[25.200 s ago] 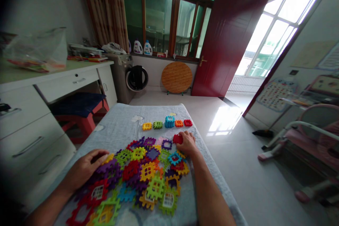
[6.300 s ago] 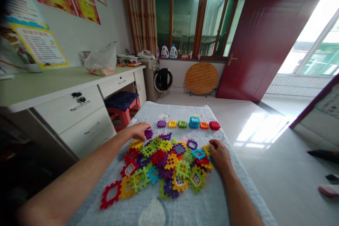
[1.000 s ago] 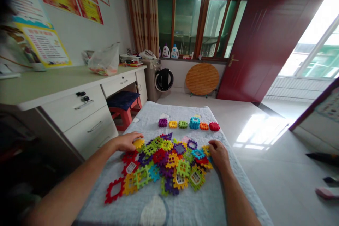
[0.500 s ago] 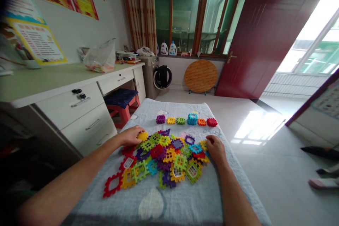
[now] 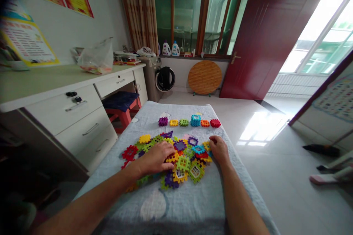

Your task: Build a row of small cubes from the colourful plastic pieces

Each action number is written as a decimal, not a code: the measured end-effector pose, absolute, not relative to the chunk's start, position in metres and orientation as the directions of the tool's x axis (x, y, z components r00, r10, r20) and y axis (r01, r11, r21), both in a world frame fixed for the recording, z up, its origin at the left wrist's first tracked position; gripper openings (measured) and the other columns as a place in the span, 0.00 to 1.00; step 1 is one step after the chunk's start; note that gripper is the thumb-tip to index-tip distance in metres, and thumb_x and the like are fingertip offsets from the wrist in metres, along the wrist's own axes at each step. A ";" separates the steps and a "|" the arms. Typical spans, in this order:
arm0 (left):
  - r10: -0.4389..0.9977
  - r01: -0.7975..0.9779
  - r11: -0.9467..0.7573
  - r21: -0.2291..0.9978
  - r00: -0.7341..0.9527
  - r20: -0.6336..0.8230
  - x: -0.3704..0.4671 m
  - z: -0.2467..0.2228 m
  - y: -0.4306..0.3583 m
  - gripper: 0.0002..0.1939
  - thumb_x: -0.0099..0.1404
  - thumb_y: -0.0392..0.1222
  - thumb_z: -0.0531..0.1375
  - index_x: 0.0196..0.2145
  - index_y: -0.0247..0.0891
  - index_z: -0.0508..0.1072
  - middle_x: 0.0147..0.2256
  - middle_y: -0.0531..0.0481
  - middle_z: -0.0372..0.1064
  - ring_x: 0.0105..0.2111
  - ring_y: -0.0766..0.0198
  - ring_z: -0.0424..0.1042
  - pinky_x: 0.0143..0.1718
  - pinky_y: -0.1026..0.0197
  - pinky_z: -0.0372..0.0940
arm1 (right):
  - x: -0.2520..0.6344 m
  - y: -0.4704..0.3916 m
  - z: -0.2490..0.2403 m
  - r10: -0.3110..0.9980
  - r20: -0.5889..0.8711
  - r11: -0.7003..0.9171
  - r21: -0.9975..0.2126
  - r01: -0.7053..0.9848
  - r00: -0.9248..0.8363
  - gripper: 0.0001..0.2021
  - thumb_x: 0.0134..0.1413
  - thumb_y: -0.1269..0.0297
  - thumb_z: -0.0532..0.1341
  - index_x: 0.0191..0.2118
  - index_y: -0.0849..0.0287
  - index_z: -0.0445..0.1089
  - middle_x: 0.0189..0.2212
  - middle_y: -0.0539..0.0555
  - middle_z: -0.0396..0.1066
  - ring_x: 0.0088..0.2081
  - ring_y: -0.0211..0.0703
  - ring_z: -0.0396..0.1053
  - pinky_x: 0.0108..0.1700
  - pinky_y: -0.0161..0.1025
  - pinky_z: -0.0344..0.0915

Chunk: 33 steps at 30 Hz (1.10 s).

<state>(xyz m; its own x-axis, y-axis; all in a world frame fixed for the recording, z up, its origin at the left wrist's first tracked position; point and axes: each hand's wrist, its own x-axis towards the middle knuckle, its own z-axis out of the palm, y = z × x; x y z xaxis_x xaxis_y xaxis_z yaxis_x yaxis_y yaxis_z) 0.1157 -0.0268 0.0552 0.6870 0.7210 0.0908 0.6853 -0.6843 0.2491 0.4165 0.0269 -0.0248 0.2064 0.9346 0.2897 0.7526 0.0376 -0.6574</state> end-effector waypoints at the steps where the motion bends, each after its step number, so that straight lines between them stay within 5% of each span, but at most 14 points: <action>1: 0.728 0.697 -0.678 0.235 0.681 0.083 0.118 0.052 -0.026 0.15 0.55 0.51 0.61 0.37 0.39 0.73 0.39 0.44 0.71 0.42 0.53 0.66 0.47 0.53 0.58 | 0.416 0.027 -0.025 0.933 0.293 0.040 -0.660 0.750 0.208 0.15 0.45 0.60 0.52 0.35 0.59 0.71 0.32 0.54 0.72 0.34 0.43 0.68 0.40 0.39 0.64; 6: 0.772 0.728 -0.626 0.280 0.628 0.094 0.117 0.049 -0.015 0.09 0.61 0.40 0.53 0.35 0.40 0.73 0.35 0.46 0.72 0.39 0.56 0.68 0.45 0.55 0.58 | 0.417 0.027 -0.026 0.931 0.303 0.055 -0.663 0.746 0.201 0.14 0.45 0.61 0.52 0.35 0.59 0.71 0.32 0.53 0.72 0.34 0.43 0.68 0.41 0.39 0.64; 14: 0.930 0.635 -0.329 0.699 0.347 0.122 0.093 0.053 0.022 0.16 0.61 0.43 0.52 0.46 0.37 0.67 0.39 0.50 0.71 0.38 0.62 0.69 0.43 0.62 0.62 | 0.418 0.028 -0.026 0.934 0.294 0.053 -0.679 0.733 0.205 0.14 0.44 0.61 0.53 0.35 0.58 0.71 0.32 0.53 0.72 0.34 0.43 0.68 0.41 0.39 0.64; 24: 0.934 0.853 -0.340 0.396 0.355 0.037 0.073 0.031 0.044 0.22 0.53 0.40 0.58 0.47 0.40 0.70 0.48 0.46 0.67 0.49 0.53 0.64 0.53 0.56 0.56 | 0.417 0.028 -0.026 0.931 0.295 0.045 -0.677 0.734 0.216 0.15 0.43 0.61 0.53 0.36 0.59 0.72 0.33 0.53 0.73 0.34 0.43 0.68 0.40 0.39 0.64; 33: 0.897 0.808 -0.407 0.425 0.441 0.021 0.072 0.032 0.044 0.29 0.47 0.38 0.61 0.49 0.35 0.69 0.46 0.43 0.67 0.47 0.52 0.66 0.50 0.58 0.59 | 0.416 0.028 -0.026 0.934 0.291 0.046 -0.674 0.738 0.208 0.15 0.44 0.61 0.53 0.36 0.59 0.72 0.32 0.54 0.73 0.34 0.43 0.69 0.40 0.39 0.64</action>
<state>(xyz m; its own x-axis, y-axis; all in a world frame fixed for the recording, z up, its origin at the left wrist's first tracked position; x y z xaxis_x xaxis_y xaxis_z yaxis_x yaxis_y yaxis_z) 0.0717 0.0445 0.0323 0.4413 0.8971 0.0206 0.8081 -0.4074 0.4254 0.4164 0.0278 -0.0263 0.2081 0.9338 0.2910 0.7376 0.0456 -0.6737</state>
